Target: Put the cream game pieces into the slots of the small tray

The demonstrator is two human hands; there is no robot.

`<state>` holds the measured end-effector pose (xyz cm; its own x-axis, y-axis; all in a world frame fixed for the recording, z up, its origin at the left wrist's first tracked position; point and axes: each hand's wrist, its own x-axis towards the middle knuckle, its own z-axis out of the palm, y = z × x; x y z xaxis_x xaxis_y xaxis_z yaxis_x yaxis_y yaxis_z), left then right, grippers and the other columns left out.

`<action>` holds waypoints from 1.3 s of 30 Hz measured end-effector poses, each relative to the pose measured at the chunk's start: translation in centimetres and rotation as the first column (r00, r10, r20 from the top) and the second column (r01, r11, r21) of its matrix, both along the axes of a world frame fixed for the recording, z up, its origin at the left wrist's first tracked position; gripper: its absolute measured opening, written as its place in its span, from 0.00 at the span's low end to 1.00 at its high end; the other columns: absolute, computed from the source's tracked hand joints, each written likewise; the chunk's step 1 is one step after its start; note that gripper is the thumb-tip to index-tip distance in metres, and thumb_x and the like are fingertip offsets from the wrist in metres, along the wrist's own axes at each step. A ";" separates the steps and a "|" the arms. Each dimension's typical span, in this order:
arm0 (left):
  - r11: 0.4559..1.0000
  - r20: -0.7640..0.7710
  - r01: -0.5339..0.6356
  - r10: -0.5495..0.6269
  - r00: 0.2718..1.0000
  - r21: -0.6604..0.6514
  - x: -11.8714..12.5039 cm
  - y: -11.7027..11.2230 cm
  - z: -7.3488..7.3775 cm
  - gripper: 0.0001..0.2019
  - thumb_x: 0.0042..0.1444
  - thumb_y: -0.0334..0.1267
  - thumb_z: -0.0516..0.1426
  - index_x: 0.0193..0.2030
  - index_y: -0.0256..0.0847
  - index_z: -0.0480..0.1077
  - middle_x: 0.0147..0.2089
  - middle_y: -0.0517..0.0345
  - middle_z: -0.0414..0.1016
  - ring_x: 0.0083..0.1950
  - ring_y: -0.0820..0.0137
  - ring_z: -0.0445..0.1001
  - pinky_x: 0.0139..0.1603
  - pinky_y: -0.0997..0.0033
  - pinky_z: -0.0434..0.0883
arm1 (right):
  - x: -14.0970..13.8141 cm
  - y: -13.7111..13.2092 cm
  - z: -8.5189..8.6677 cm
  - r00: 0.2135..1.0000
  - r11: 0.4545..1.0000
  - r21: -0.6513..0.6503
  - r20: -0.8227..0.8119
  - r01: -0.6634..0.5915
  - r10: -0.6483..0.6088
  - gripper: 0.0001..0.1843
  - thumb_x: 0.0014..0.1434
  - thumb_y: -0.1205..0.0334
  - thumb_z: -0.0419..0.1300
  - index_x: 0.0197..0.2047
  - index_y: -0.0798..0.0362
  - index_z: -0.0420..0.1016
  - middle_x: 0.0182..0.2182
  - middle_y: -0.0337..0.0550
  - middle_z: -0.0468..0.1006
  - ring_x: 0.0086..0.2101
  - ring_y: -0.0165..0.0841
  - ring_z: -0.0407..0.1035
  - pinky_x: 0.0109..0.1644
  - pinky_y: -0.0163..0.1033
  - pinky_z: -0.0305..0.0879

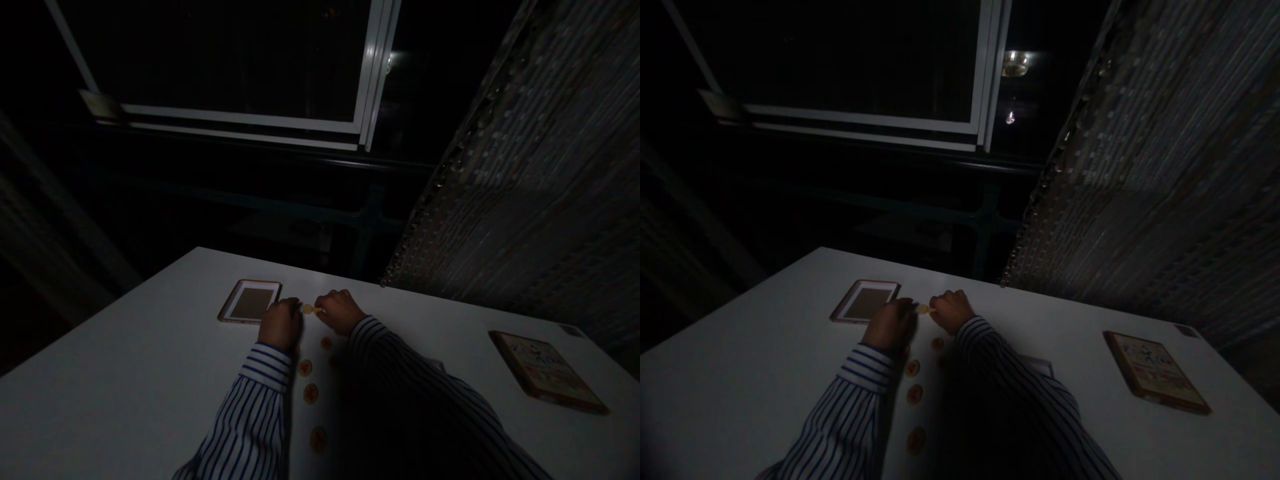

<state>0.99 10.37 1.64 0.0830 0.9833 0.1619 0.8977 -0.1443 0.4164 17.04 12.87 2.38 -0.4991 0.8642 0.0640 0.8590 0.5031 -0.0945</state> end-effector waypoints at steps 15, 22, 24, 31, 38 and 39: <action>0.995 0.168 0.084 -0.093 0.981 0.062 0.4 0.1 0.1 0.17 0.53 0.39 0.49 0.47 0.36 0.67 0.47 0.51 0.72 0.49 0.67 0.68 0.50 0.71 0.63 | 1.4 0.5 0.8 0.821 0.948 -0.284 -0.569 -0.145 -0.045 0.15 0.57 0.59 0.48 0.38 0.56 0.73 0.33 0.42 0.76 0.34 0.28 0.68 0.38 0.32 0.61; 0.995 0.276 0.089 -0.097 0.956 0.040 0.7 0.2 -0.2 0.16 0.52 0.40 0.50 0.46 0.38 0.67 0.43 0.52 0.74 0.45 0.68 0.71 0.47 0.72 0.65 | 1.2 0.4 0.9 0.806 0.944 -0.289 -0.591 -0.159 -0.045 0.15 0.56 0.62 0.47 0.38 0.56 0.73 0.33 0.42 0.76 0.34 0.28 0.68 0.38 0.32 0.61; 0.996 0.304 0.085 -0.090 0.948 0.029 0.7 0.2 -0.1 0.15 0.52 0.40 0.50 0.44 0.39 0.68 0.42 0.53 0.75 0.44 0.68 0.71 0.46 0.72 0.66 | 1.0 0.4 0.9 0.796 0.936 -0.313 -0.602 -0.159 -0.066 0.14 0.56 0.62 0.47 0.38 0.57 0.73 0.33 0.42 0.75 0.34 0.28 0.68 0.38 0.32 0.61; 0.987 0.383 0.157 -0.159 0.910 0.037 1.0 -0.1 0.4 0.14 0.52 0.42 0.51 0.43 0.40 0.68 0.39 0.55 0.75 0.41 0.69 0.72 0.42 0.73 0.67 | 0.7 0.2 0.7 0.766 0.939 -0.307 -0.638 -0.154 -0.083 0.14 0.56 0.63 0.47 0.37 0.56 0.72 0.31 0.41 0.75 0.32 0.27 0.68 0.36 0.31 0.61; 0.992 0.175 0.124 -0.127 0.976 0.031 1.4 -0.6 1.3 0.16 0.51 0.46 0.51 0.42 0.42 0.69 0.39 0.53 0.75 0.40 0.67 0.72 0.41 0.71 0.66 | 0.7 0.4 0.4 0.761 0.930 -0.344 -0.636 -0.132 -0.128 0.14 0.55 0.61 0.48 0.37 0.57 0.71 0.31 0.43 0.75 0.32 0.28 0.68 0.35 0.32 0.61; 0.994 0.149 0.111 -0.112 0.982 0.016 1.4 -0.7 1.4 0.16 0.51 0.46 0.51 0.43 0.41 0.69 0.39 0.52 0.75 0.40 0.67 0.72 0.41 0.71 0.65 | 0.7 0.4 0.4 0.771 0.934 -0.335 -0.625 -0.123 -0.122 0.13 0.55 0.61 0.48 0.37 0.56 0.71 0.31 0.42 0.75 0.33 0.28 0.68 0.36 0.32 0.61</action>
<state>2.35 9.71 3.05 0.1663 0.9680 0.1881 0.8034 -0.2436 0.5434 17.74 13.30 2.81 -0.4511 0.8899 0.0682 0.5409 0.3333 -0.7722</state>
